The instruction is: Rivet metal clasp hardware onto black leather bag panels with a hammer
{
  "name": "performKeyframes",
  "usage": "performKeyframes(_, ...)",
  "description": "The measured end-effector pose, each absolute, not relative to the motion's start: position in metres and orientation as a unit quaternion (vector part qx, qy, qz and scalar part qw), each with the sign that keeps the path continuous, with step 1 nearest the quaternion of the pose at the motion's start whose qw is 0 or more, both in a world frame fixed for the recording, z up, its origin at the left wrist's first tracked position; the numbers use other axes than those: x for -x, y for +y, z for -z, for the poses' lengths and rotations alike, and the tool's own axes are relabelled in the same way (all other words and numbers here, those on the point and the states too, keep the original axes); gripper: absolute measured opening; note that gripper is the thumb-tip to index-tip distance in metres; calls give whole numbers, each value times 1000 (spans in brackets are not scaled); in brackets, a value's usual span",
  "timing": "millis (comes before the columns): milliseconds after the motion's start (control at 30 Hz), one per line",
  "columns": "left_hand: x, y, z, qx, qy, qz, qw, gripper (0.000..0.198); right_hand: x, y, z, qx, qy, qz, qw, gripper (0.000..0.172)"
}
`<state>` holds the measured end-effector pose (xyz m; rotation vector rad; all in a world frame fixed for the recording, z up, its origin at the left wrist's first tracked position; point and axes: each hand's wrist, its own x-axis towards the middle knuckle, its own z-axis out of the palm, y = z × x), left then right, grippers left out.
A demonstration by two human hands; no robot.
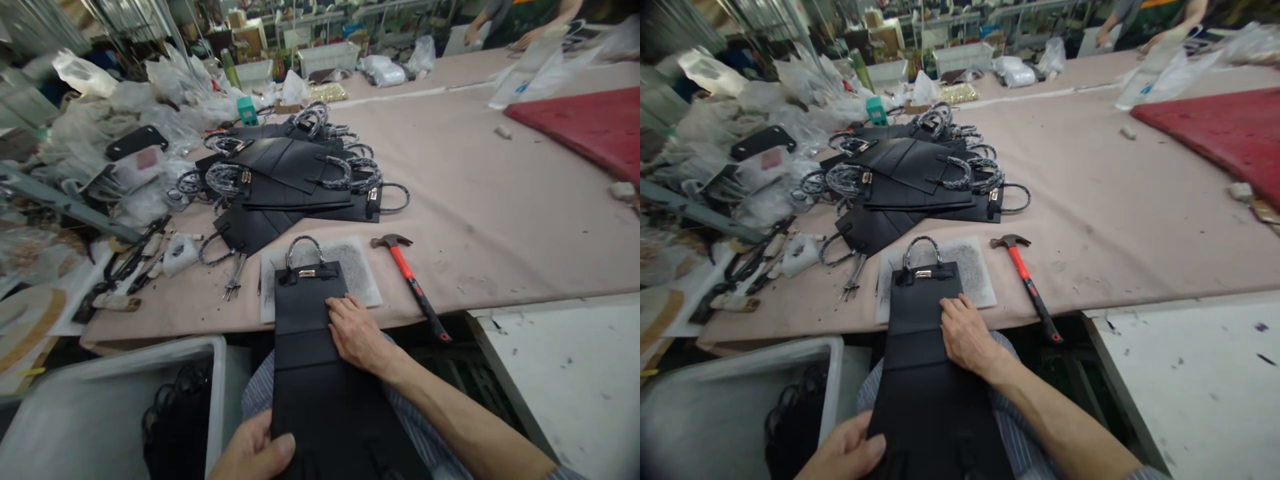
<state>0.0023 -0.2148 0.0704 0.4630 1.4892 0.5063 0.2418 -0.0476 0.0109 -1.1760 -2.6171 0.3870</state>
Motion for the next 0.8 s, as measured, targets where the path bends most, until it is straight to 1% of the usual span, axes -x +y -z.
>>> performKeyframes(67, 20, -208, -59, -354, 744, -153, 546, 61, -239, -54, -14, 406, -896, -130, 128, 32)
performKeyframes(133, 37, -183, -51, -474, 777, -129, 393, 53, -234, -45, -22, 427, -884, -135, 131, 33)
performKeyframes(200, 41, -144, -47, -568, 746, -182, 296, 36, -227, -25, -32, 455, -868, -140, 143, 34)
performKeyframes(300, 24, -77, -45, -684, 644, -283, 193, 22, -212, 11, -36, 476, -852, -149, 161, 38)
performKeyframes(367, 7, -42, -40, -739, 587, -294, 151, 19, -205, 30, -30, 477, -851, -163, 149, 32)
performKeyframes(433, -6, -21, -31, -765, 566, -278, 127, 21, -203, 41, -20, 478, -848, -181, 142, 23)
performKeyframes(533, -13, -13, -12, -774, 571, -258, 94, 27, -211, 45, -12, 464, -842, -218, 167, 16)
performKeyframes(633, -12, -20, 2, -772, 572, -270, 65, 32, -224, 44, -13, 413, -855, -255, 185, 6)
performKeyframes(700, -11, -24, 7, -770, 566, -290, 58, 32, -230, 44, -15, 385, -862, -269, 190, 7)
performKeyframes(800, -9, -24, 8, -760, 558, -326, 65, 25, -233, 44, -12, 380, -858, -269, 215, 12)
